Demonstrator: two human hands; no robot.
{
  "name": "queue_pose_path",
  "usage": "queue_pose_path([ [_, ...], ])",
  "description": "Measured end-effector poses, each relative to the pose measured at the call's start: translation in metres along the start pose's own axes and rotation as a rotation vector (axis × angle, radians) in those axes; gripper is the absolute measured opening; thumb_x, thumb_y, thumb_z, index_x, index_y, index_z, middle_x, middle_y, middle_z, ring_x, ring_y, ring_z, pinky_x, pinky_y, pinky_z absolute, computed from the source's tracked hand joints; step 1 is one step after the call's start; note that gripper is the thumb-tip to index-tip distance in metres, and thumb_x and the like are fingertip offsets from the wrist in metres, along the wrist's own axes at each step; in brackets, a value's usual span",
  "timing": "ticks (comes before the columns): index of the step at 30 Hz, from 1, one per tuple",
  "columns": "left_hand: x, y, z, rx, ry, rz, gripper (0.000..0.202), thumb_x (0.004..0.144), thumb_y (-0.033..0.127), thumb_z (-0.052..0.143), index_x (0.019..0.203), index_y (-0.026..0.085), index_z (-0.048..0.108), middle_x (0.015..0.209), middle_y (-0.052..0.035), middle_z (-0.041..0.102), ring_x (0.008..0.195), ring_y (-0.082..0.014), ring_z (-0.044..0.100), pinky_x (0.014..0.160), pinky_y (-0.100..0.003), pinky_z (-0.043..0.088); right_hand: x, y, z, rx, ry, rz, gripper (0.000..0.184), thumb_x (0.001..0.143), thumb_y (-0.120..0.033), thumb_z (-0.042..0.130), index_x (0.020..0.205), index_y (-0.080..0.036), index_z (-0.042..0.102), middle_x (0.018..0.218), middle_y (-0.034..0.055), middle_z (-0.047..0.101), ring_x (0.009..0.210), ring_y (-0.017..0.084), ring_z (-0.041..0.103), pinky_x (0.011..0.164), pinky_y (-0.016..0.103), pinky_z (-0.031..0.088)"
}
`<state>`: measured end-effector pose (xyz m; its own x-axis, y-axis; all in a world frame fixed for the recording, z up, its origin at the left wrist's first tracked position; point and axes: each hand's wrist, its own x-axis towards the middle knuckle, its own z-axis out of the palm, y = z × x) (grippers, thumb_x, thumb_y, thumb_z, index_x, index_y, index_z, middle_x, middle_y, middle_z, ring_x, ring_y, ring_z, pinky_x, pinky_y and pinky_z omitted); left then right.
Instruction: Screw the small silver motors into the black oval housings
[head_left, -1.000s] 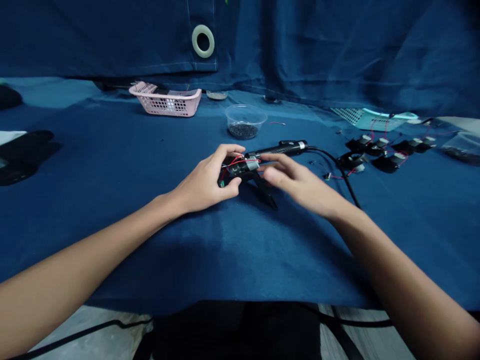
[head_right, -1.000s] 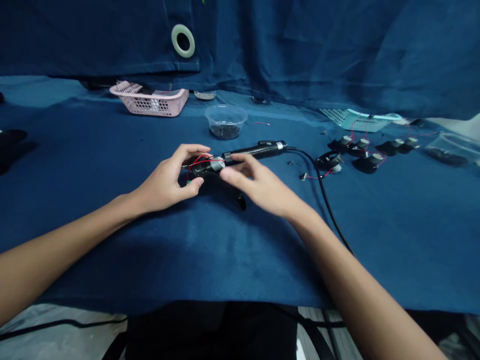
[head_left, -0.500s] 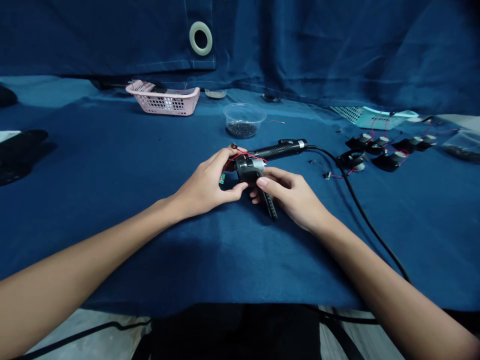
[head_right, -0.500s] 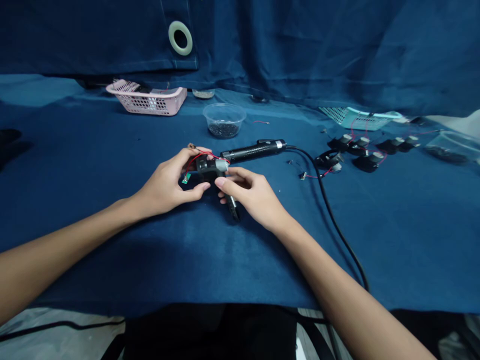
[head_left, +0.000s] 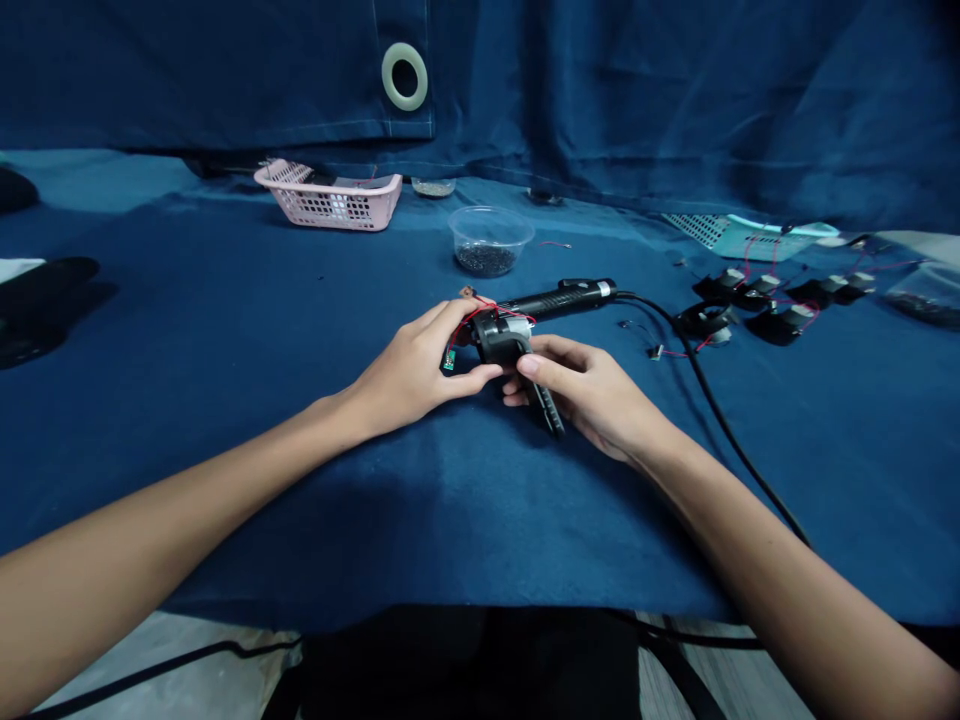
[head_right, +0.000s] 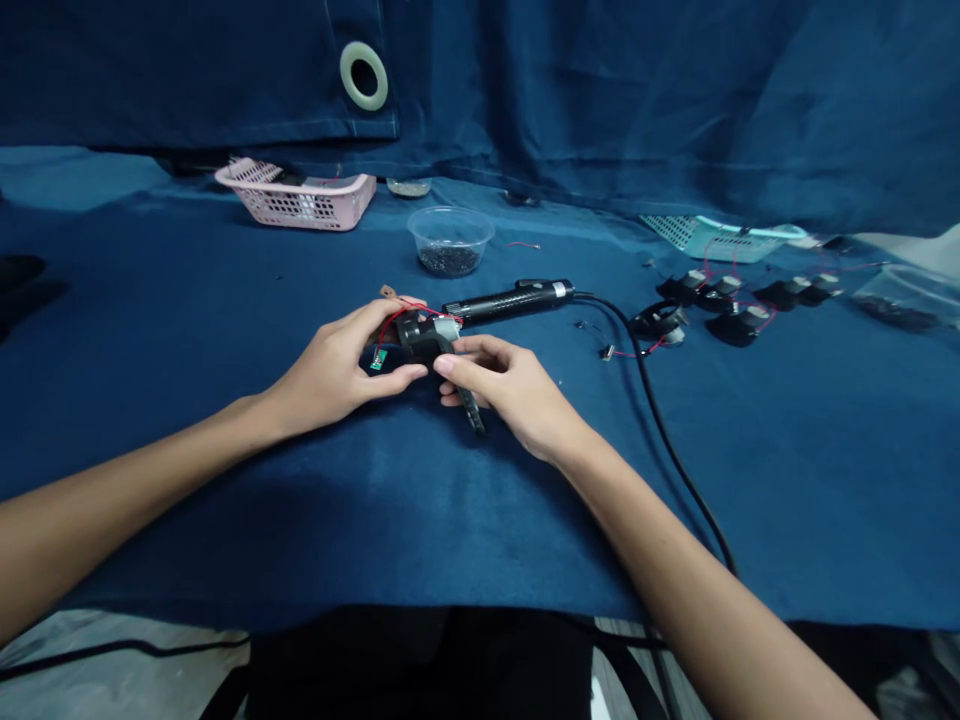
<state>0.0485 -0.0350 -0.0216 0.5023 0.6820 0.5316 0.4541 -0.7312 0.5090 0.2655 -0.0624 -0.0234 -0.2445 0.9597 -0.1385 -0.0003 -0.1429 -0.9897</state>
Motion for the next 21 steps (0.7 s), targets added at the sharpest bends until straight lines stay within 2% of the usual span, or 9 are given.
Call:
queue_pose_path([
  [4,0.0008,-0.0005,0.0013,0.015,0.025,0.035,0.053,0.084,0.028,0.068,0.132,0.012,0.051,0.134,-0.0105,0.062,0.123,-0.0211,0.059,0.107,-0.033,0.047,-0.0007,-0.0013,0.0001,0.026,-0.033,0.010,0.037,0.076,-0.043,0.080,0.106,-0.022,0.072,0.099,0.0048,0.071,0.086,0.016,0.069,0.080,0.029,0.060],
  [11,0.0000,-0.0003,0.0013,0.032,0.035,0.069,0.054,0.084,0.024,0.067,0.133,0.011,0.050,0.135,-0.0109,0.061,0.123,-0.0193,0.059,0.106,-0.030,0.047,-0.0013,-0.0031,0.0024,0.058,-0.041,0.006,0.033,0.076,-0.040,0.080,0.102,-0.020,0.074,0.094,0.0052,0.073,0.079,0.014,0.069,0.078,0.028,0.058],
  [21,0.0003,0.0043,0.0015,0.038,0.062,0.042,0.050,0.085,0.025,0.068,0.130,0.012,0.050,0.133,-0.0114,0.061,0.123,-0.0202,0.058,0.107,-0.032,0.046,-0.0001,-0.0025,0.0045,0.092,0.014,-0.025,0.042,0.071,-0.039,0.084,0.104,-0.019,0.069,0.090,0.0034,0.070,0.079,0.015,0.068,0.079,0.033,0.058],
])
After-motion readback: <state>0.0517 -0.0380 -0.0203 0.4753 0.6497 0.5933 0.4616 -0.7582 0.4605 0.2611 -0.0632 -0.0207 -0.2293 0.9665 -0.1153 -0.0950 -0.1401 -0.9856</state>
